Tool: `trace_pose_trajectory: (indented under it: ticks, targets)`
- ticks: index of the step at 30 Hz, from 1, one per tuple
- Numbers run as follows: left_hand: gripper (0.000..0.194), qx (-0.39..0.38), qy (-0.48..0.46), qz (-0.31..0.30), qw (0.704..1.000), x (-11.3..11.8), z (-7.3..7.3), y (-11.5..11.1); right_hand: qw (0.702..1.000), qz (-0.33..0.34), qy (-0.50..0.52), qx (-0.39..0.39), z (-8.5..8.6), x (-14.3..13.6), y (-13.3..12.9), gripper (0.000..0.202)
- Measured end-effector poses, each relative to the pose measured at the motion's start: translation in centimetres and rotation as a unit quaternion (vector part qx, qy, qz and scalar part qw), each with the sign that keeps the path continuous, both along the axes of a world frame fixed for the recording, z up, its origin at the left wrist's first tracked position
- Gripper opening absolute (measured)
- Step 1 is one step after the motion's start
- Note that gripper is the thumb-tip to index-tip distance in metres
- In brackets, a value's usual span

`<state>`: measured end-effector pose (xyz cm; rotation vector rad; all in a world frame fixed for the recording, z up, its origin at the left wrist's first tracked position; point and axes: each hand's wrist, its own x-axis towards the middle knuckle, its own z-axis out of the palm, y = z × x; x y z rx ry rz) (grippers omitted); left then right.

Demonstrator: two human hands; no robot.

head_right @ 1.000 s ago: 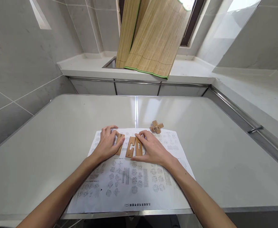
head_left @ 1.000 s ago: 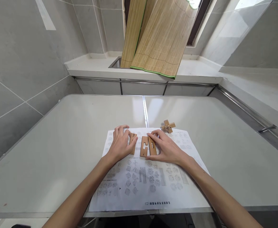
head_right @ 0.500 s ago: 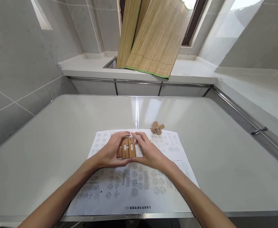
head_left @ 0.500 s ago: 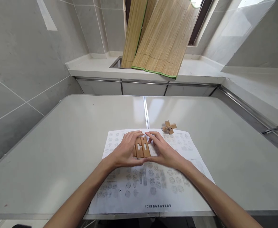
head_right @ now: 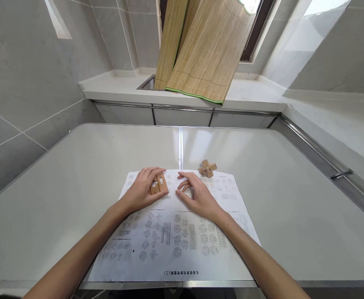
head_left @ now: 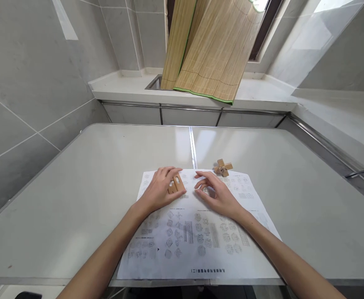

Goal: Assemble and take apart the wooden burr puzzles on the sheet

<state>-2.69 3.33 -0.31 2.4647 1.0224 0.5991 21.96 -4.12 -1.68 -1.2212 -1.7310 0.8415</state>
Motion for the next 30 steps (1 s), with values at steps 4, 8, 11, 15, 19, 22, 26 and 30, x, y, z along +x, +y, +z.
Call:
trace_pose_trajectory:
  ticks: [4,8,11,15,19,22,26,30]
  targets:
    - [0.052,0.053,0.029,0.127,0.99,-1.0,-0.8,1.2,1.0,-0.019,-0.006,-0.002,-0.2,0.0,0.0,0.04]
    - [0.051,0.079,0.044,0.219,0.972,-1.6,-1.5,1.7,1.0,-0.028,-0.01,-0.004,-0.2,0.0,0.0,0.036]
    - [0.06,0.099,0.039,0.238,0.965,-1.6,-1.6,1.7,0.999,-0.033,-0.011,0.0,-0.1,-0.1,0.0,0.029]
    - [0.065,0.16,0.005,0.198,0.967,-1.0,-0.9,0.9,0.999,-0.048,-0.004,0.009,0.1,-0.2,0.0,0.018]
    - [0.044,0.18,-0.021,0.06,0.982,0.4,0.0,-0.6,0.997,-0.072,0.039,-0.008,0.3,-0.2,0.2,0.014]
    - [0.028,0.176,-0.02,-0.052,0.983,1.2,0.1,-1.6,0.986,-0.07,0.127,-0.084,0.4,-0.1,0.3,0.018]
    - [0.013,0.186,0.005,-0.126,0.974,1.9,-0.1,-2.1,0.939,-0.03,0.284,-0.194,0.5,0.1,0.7,0.024]
    - [0.014,0.175,0.013,-0.134,0.975,2.0,-0.3,-2.2,0.861,0.014,0.423,-0.282,0.4,0.5,1.2,0.029]
